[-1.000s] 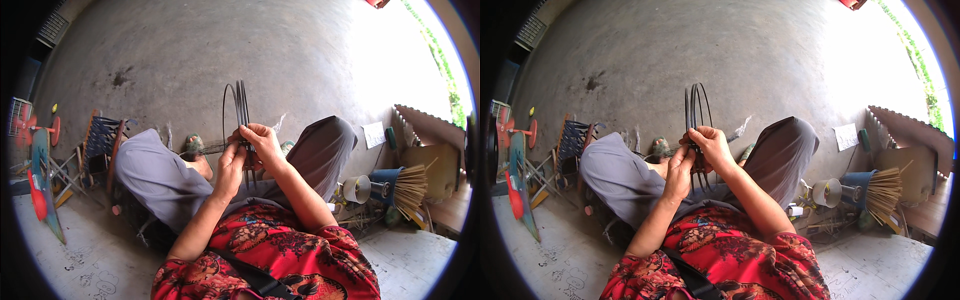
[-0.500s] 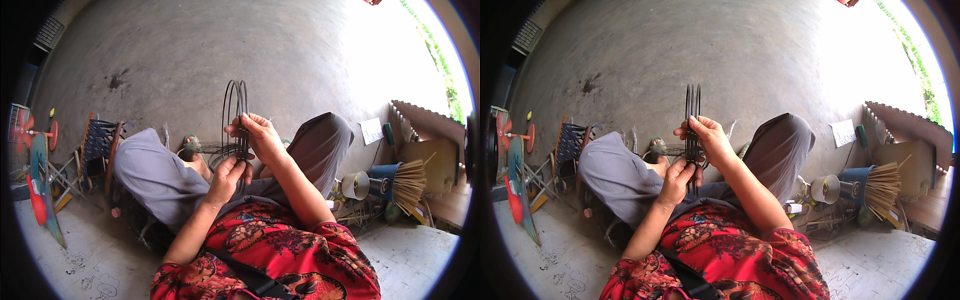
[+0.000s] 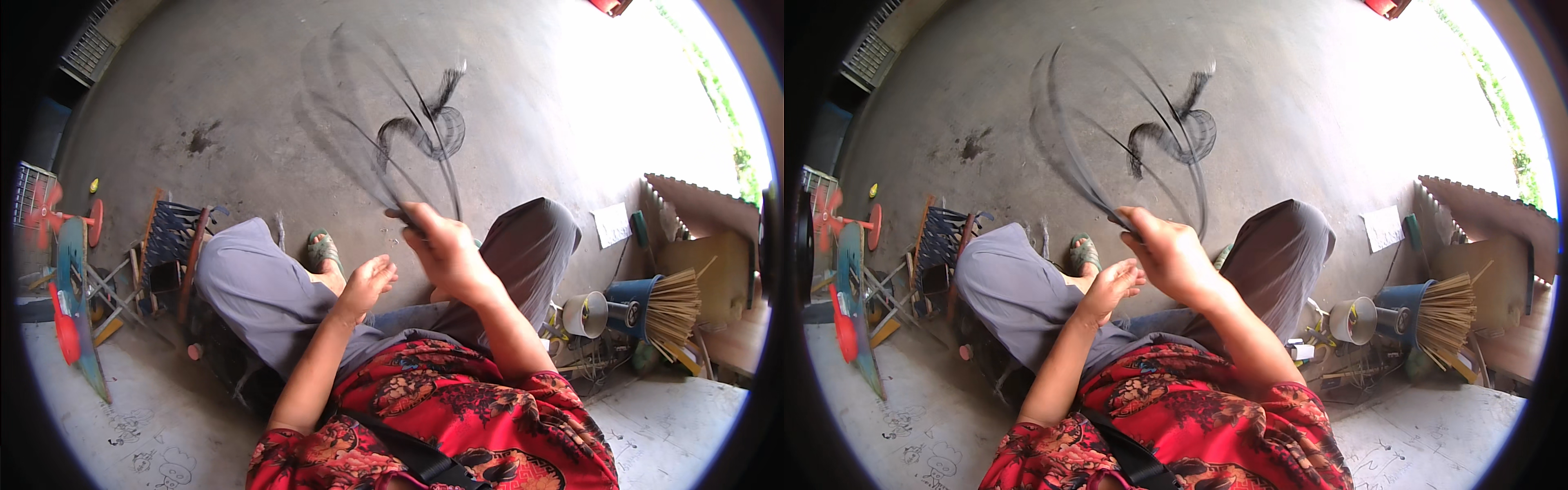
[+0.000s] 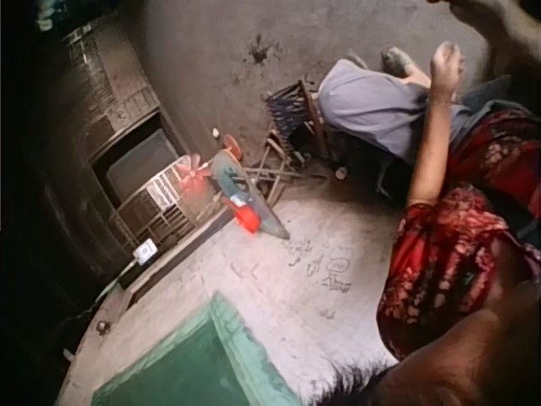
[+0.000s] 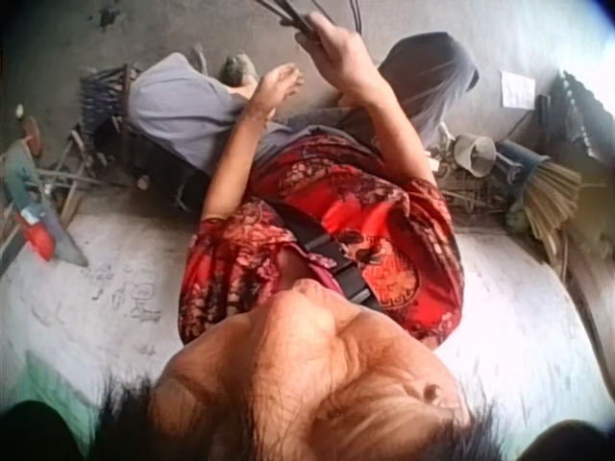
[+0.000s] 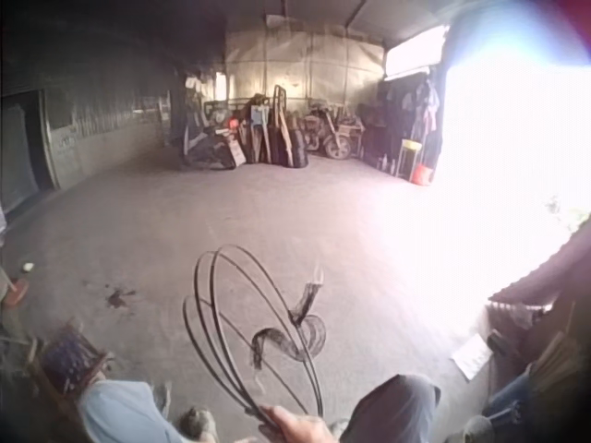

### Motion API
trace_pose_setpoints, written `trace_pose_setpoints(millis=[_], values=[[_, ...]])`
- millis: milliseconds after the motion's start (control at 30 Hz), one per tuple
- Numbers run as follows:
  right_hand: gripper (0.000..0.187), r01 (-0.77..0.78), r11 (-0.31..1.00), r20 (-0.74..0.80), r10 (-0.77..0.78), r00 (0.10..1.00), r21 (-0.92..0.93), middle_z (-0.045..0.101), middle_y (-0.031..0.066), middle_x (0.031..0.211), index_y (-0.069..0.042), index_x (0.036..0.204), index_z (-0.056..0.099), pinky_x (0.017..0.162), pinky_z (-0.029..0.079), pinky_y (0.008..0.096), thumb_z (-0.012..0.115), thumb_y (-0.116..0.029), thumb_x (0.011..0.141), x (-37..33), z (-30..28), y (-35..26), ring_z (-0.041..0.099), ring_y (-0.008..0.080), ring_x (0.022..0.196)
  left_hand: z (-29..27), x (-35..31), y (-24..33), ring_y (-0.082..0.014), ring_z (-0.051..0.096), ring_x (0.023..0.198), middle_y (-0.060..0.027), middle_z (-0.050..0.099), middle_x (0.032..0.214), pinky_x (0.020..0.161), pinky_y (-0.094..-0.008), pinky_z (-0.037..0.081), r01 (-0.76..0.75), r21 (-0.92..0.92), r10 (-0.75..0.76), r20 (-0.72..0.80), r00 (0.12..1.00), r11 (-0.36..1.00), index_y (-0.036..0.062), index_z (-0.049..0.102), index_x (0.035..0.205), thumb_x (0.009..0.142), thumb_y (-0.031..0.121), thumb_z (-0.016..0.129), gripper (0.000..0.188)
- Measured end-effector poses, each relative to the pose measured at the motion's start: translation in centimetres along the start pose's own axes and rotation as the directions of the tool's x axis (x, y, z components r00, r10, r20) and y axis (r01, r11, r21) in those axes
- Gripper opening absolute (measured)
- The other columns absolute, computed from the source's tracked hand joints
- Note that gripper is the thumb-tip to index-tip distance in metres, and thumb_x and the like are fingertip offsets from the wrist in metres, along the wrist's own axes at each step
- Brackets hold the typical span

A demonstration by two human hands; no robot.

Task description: The person assembles a fish trap by threading mesh netting onto circular wire hoops and securing them with thin sticks.

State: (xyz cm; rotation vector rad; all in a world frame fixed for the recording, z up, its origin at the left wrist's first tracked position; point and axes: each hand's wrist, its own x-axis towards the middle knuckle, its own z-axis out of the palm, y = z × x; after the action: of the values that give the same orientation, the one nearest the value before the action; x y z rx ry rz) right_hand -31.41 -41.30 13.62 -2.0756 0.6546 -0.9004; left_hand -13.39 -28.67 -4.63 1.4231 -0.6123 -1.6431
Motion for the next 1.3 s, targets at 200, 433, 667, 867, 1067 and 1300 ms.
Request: trace_pose_setpoints(millis=[200,433,667,867,1067,1300], values=[[0.037,0.124,0.260,-0.166,0.146,0.975,0.958,0.034,-0.0048,0.071,-0.008,0.137,0.059,0.054,0.026,0.0270,0.041,-0.038,0.124,1.7,-9.8,1.8,0.027,0.0073,0.059,0.4,-1.5,9.4,-0.0352,0.068,0.132,-0.0178,0.065,0.144,0.104,-0.0464,0.059,-0.192,-0.445,0.164,-0.100,0.981,0.875,0.0015,0.043,0.165,0.113,0.025,0.066,0.062],[0.032,0.178,0.500,-0.446,0.490,0.749,0.847,0.033,-0.0065,0.073,-0.010,0.125,0.062,0.050,0.024,0.0250,0.047,-0.038,0.123,3.6,-11.0,6.7,0.027,0.0048,0.058,0.1,-6.9,15.8,-0.0402,0.072,0.128,-0.0250,0.065,0.151,0.109,-0.0504,0.061,-0.522,-0.211,0.550,0.098,0.830,0.826,-0.0005,0.052,0.162,0.111,0.013,0.067,0.055],[0.039,0.294,0.419,-0.365,0.097,0.926,0.859,0.033,-0.0059,0.071,-0.007,0.121,0.059,0.049,0.022,0.0267,0.050,-0.045,0.120,2.1,-13.6,2.2,0.026,0.0056,0.057,-7.9,-5.2,20.0,-0.0178,0.078,0.097,-0.0103,0.078,0.113,0.078,-0.0304,0.061,-0.337,0.038,0.333,-0.284,0.899,0.941,0.0024,0.071,0.128,0.114,0.030,0.067,0.032],[0.041,0.283,0.357,-0.295,-0.022,0.955,0.890,0.033,-0.0053,0.070,-0.005,0.122,0.059,0.050,0.023,0.0275,0.047,-0.044,0.122,0.8,-16.0,0.3,0.026,0.0058,0.057,0.4,-1.1,25.0,-0.0127,0.072,0.076,-0.0062,0.078,0.097,0.066,-0.0287,0.057,-0.183,0.138,0.200,-0.115,0.973,0.973,0.0023,0.076,0.117,0.108,0.039,0.075,0.038],[0.042,0.263,0.360,-0.261,-0.056,0.964,0.895,0.035,-0.0047,0.070,-0.002,0.121,0.058,0.050,0.024,0.0282,0.047,-0.042,0.122,0.1,-16.9,0.5,0.028,0.0062,0.058,1.3,1.7,23.5,-0.0139,0.074,0.069,-0.0096,0.082,0.090,0.057,-0.0275,0.058,-0.220,0.262,0.255,-0.107,0.961,0.940,-0.0031,0.080,0.108,0.106,0.012,0.075,0.016],[0.042,0.181,0.408,-0.195,-0.007,0.981,0.895,0.039,-0.0043,0.069,-0.002,0.119,0.058,0.049,0.026,0.0275,0.050,-0.043,0.121,-1.0,-20.6,2.8,0.033,0.0060,0.055,-5.8,4.0,31.2,-0.0080,0.065,0.067,-0.0021,0.074,0.086,0.054,-0.0231,0.047,-0.270,0.498,0.470,-0.336,0.816,0.824,-0.0008,0.079,0.104,0.104,0.013,0.075,0.014]])
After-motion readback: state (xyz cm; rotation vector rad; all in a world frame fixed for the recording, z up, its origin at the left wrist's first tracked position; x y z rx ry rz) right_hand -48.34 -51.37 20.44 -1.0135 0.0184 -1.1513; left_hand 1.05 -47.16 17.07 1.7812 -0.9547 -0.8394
